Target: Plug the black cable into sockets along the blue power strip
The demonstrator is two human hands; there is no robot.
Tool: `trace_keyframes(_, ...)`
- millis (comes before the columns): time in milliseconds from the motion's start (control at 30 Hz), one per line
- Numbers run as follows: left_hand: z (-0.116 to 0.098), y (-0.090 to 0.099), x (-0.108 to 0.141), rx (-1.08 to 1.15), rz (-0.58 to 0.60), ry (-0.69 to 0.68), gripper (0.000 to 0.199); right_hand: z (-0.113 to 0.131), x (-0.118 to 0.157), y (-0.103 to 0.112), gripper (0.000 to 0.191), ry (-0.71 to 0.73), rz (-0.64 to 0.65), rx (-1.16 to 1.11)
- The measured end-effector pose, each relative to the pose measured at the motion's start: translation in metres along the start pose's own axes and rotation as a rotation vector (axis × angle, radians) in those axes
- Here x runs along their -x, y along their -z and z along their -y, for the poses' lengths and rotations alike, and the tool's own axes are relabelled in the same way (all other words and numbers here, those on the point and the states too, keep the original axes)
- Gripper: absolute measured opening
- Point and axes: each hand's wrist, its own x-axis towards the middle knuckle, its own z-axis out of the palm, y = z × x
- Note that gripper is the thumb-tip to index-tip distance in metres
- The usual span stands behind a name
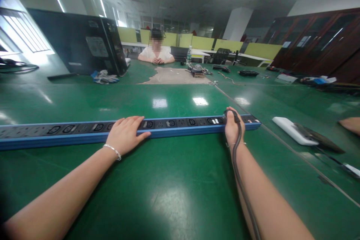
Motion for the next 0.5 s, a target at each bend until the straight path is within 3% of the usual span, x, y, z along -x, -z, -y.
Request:
trace_keyframes(167, -0.001, 0.0, 0.0, -0.006, 0.007, 0.009, 0.062, -0.038, -0.017, 0.027, 0.037, -0.047, 0.111, 0.127)
trace_keyframes(333, 0.0, 0.0, -0.001, -0.015, 0.007, 0.005, 0.062, -0.048, -0.019, 0.026, 0.04, -0.087, 0.149, 0.193)
trace_keyframes(500, 0.0, 0.0, -0.001, -0.016, 0.011, 0.003, 0.062, -0.056, -0.02, 0.024, 0.043, -0.009, 0.183, 0.189)
